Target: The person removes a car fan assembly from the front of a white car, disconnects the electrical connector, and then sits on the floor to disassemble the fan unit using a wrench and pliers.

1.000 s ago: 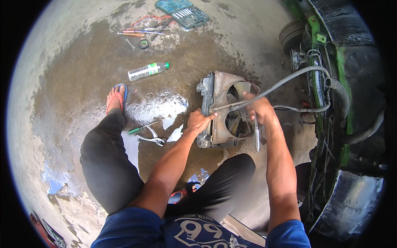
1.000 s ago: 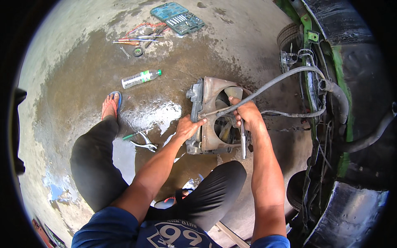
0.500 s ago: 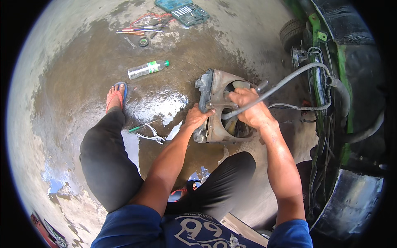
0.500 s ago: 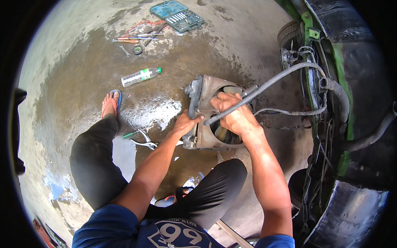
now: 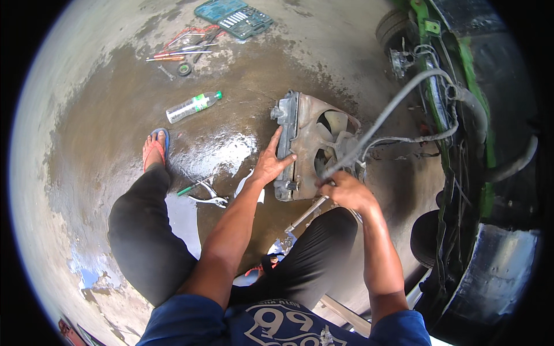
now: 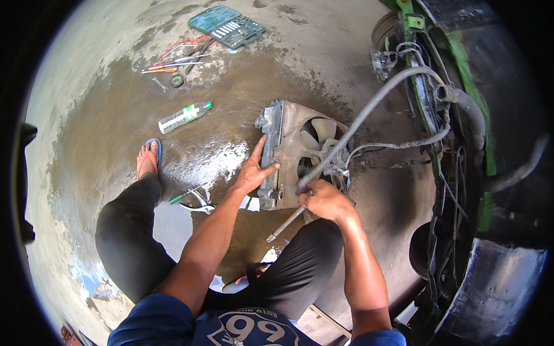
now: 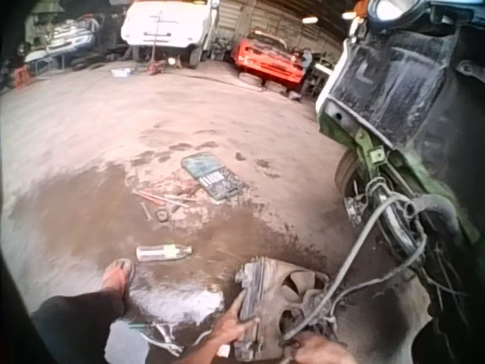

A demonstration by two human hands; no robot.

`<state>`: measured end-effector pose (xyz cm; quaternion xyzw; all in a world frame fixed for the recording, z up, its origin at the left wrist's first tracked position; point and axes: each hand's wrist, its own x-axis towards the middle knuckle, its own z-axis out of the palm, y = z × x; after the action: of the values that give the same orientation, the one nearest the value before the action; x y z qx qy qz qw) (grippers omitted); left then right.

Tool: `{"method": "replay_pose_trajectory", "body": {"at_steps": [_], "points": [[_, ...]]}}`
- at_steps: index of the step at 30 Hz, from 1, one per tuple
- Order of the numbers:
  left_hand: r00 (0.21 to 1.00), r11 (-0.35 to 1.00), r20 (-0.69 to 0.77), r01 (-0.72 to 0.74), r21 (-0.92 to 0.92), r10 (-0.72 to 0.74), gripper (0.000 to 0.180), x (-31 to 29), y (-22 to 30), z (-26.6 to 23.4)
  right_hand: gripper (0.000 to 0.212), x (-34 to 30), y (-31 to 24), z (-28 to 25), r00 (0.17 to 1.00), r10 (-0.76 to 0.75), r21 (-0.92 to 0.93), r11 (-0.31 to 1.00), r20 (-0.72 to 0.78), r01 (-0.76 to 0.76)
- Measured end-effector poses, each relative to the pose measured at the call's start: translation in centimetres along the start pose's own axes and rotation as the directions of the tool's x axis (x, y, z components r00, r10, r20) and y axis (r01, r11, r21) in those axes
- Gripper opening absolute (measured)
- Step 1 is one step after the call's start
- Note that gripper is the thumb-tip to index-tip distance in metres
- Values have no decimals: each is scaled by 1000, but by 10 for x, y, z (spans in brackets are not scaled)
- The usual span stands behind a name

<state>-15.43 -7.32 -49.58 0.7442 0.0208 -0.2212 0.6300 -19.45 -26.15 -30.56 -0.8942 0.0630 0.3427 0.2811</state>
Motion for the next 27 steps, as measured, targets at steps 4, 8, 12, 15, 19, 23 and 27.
{"method": "replay_pose_trajectory", "body": {"at_steps": [4, 8, 12, 15, 19, 23, 27], "points": [[1000, 1000, 0, -20, 1, 20, 100, 4, 13, -2, 58, 40, 26, 16, 966, 148, -59, 985, -211, -164], [999, 999, 44, 22, -49, -20, 97, 5, 4, -8, 71, 68, 28, 30, 948, 228, -138, 955, -223, -262], [996, 996, 6, 84, 14, -84, 97, 3, -7, -9, 54, 94, 25, 44, 957, 171, -146, 967, -236, -209], [999, 997, 6, 48, -62, -48, 96, 3, -16, -11, 42, 101, 23, 52, 959, 122, -177, 969, -257, -171], [996, 997, -46, 77, 21, -76, 94, 8, -36, -10, 34, 85, 18, 51, 933, 72, -136, 982, -353, -128], [979, 979, -109, 181, 93, -170, 95, 16, -64, -10, 33, 75, 10, 43, 921, 122, -9, 991, -370, -134], [945, 936, -150, 312, 164, -289, 84, 24, -86, -13, 31, 78, 2, 52, 931, 107, -60, 989, -349, -136]]}}
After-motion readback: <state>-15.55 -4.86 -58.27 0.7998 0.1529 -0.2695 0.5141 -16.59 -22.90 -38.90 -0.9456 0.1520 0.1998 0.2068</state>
